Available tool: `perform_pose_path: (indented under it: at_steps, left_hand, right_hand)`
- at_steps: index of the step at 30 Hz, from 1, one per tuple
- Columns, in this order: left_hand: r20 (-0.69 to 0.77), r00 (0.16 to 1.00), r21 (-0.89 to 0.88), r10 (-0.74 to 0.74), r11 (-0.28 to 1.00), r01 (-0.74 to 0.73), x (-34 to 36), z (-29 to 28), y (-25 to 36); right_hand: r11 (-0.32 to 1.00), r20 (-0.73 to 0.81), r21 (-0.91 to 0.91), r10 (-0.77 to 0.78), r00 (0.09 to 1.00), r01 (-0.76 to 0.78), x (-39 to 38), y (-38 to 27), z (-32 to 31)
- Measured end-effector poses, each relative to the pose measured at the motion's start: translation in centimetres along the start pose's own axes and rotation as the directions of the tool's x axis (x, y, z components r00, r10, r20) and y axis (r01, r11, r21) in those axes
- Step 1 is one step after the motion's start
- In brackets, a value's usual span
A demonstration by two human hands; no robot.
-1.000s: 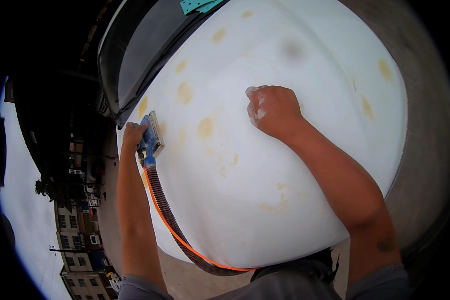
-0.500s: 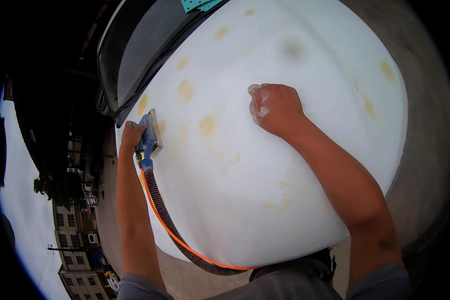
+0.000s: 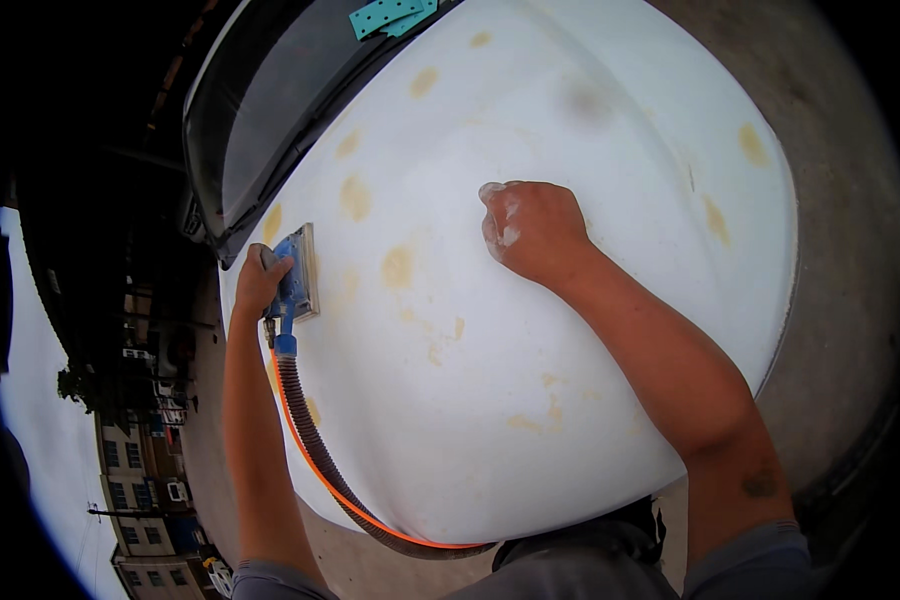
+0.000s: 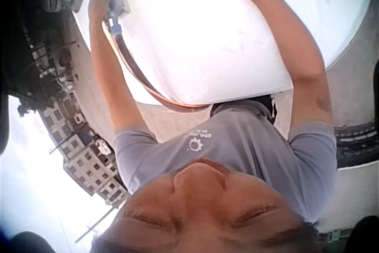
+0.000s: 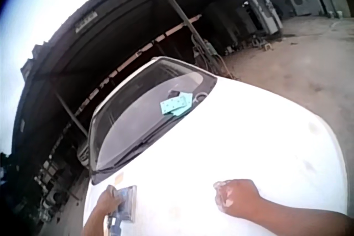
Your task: The person uses a pneumatic sander to smooth the surface of a white car hood. They move the sander across multiple yellow filler patches, occasionally pausing to wipe the surface with their hand. The person works systematically across the hood, focusing on different areas in sequence.
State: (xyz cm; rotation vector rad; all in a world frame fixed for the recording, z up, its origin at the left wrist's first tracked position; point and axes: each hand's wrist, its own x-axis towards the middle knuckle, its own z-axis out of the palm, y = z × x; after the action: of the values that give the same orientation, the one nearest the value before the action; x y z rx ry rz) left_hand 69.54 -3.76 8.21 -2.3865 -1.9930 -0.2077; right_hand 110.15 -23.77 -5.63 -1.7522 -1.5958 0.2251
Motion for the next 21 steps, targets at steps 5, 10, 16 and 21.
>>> perform_pose_path:
  at_steps: [5, 10, 16, 21]
  left_hand:
    - [0.000, 1.000, 0.013, 0.031, 0.999, -0.031, -0.9, 0.4, -0.3]
    - [0.038, 0.992, 0.012, 0.122, 0.992, -0.123, -2.8, -0.1, 1.6]
    - [0.031, 0.998, 0.021, 0.057, 0.998, -0.057, 0.5, -0.2, 0.7]
    - [0.054, 0.989, 0.023, 0.136, 0.990, -0.137, -1.7, -0.3, 3.0]
  right_hand:
    - [0.999, -0.014, 0.039, -0.023, 1.000, 0.023, 0.1, 0.3, 0.0]
    - [1.000, -0.003, 0.014, -0.018, 1.000, 0.018, 1.2, 0.0, -0.2]
    - [0.998, 0.037, 0.063, -0.025, 0.999, 0.023, 0.0, -0.1, -0.1]
    - [0.997, -0.003, 0.071, -0.037, 0.999, 0.037, 0.5, 0.7, -0.2]
